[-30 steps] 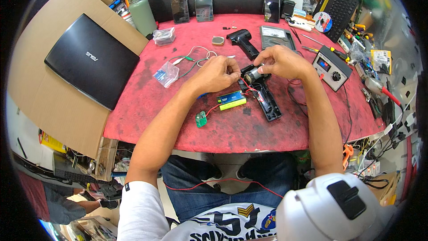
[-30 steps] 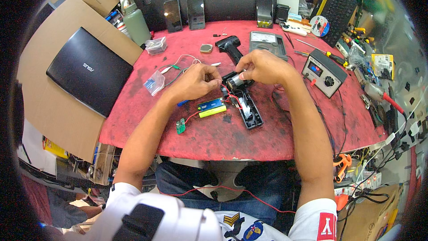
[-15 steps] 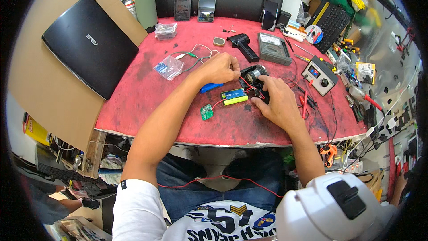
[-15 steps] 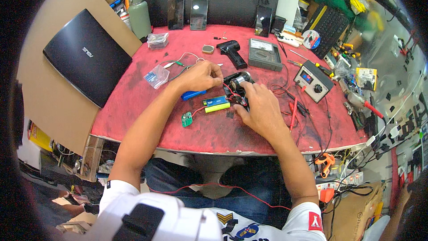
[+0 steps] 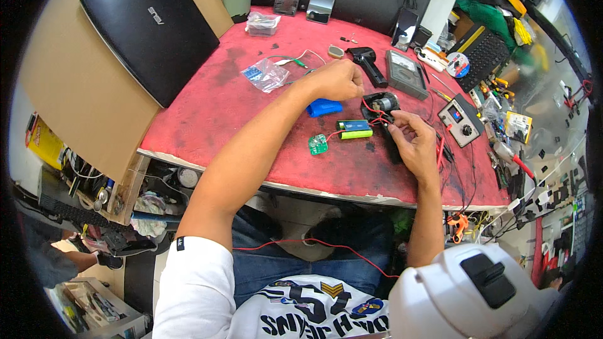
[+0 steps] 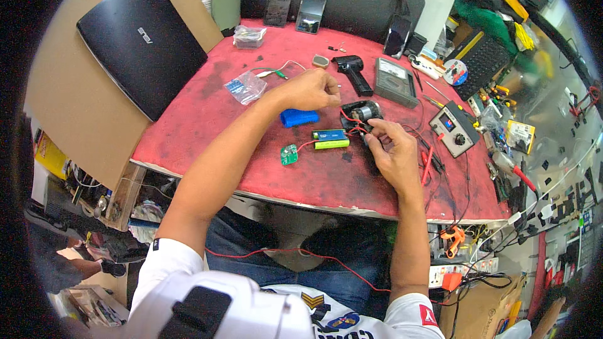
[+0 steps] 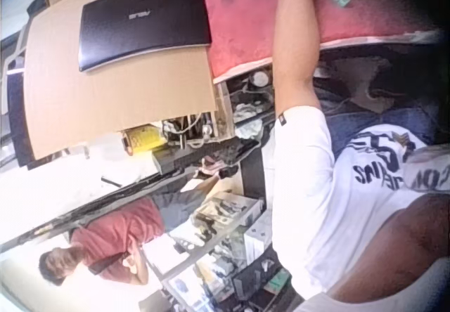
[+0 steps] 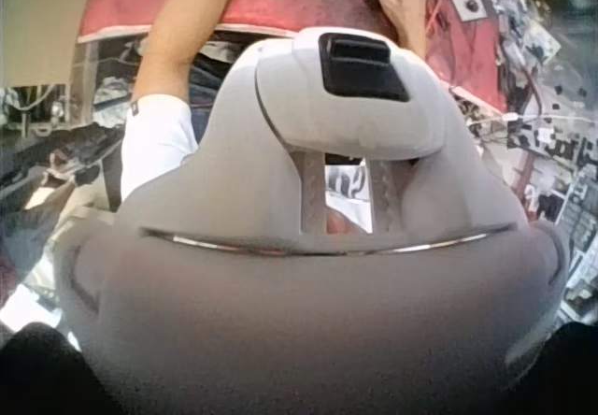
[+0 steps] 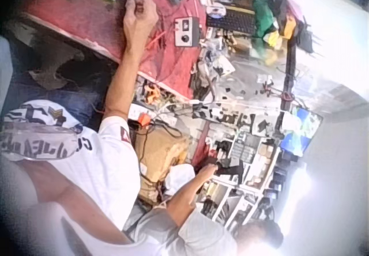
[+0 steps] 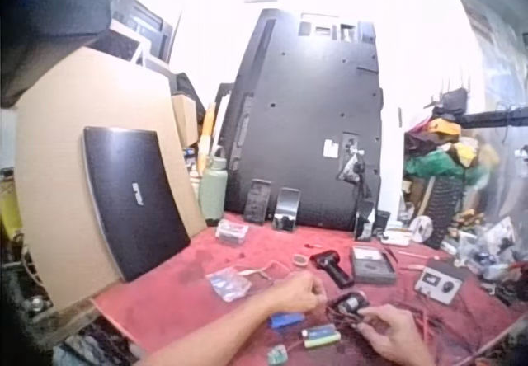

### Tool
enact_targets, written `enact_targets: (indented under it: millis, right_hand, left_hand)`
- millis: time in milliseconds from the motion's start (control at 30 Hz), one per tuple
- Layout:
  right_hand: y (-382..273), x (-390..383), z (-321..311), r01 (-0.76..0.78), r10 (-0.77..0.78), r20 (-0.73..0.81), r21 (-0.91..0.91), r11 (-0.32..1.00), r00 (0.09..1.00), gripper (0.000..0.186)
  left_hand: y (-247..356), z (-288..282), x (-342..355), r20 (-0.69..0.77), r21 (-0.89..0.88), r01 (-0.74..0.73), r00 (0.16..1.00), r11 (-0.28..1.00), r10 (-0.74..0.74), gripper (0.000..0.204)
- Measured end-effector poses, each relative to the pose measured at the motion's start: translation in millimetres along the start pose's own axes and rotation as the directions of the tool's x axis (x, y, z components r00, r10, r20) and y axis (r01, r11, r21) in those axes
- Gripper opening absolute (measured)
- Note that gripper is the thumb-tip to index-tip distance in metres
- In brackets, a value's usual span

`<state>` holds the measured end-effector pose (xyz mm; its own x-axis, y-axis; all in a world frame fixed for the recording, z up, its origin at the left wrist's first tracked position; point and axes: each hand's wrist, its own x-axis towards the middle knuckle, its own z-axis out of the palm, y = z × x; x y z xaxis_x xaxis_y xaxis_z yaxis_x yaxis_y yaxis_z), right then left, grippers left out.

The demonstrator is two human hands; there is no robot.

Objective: The person solders components on a circuit board, handles a small motor assembly, and tests the connections using a multimeter and power supply.

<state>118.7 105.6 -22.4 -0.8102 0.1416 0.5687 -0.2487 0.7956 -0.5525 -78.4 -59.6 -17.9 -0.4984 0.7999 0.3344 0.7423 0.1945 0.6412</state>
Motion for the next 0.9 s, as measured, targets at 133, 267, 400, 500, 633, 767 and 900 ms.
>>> enact_targets:
  millis: [133,267,400,500,633,767,900]
  right_hand:
    - [3.7,0.1,1.8,0.054,-0.054,0.0,0.011,0.998,0.999,0.028]
    - [4.1,2.8,2.2,0.105,-0.106,-0.025,-0.062,0.993,0.994,0.027]
    - [3.4,6.6,6.2,0.171,-0.176,-0.031,-0.121,0.978,0.984,0.026]
    - [-3.3,6.9,8.0,0.184,-0.195,-0.051,-0.174,0.968,0.979,0.025]
    - [4.1,7.1,7.4,0.275,-0.306,-0.073,-0.283,0.919,0.949,0.02]
    - [6.9,7.2,9.2,0.229,-0.267,-0.094,-0.295,0.928,0.959,0.018]
    - [8.5,7.3,8.7,0.252,-0.3,-0.109,-0.32,0.913,0.948,0.017]
  left_hand:
    - [-3.3,0.0,0.7,0.005,-0.039,0.015,1.0,0.999,-0.015,0.022]
    - [-1.4,0.1,1.4,0.009,-0.004,0.023,1.0,1.0,-0.023,0.02]
    - [-2.5,2.3,1.7,0.021,-0.015,0.041,0.999,0.999,-0.041,0.02]
    - [-2.3,2.4,0.7,0.037,-0.023,0.049,0.998,0.999,-0.048,0.02]
    - [-2.4,4.0,1.2,0.04,-0.032,0.03,0.999,0.999,-0.029,0.019]
    - [-3.3,3.2,-0.4,0.035,-0.048,0.038,0.999,0.998,-0.036,0.02]
    - [-1.8,2.5,0.3,0.039,-0.048,0.04,0.998,0.998,-0.038,0.02]
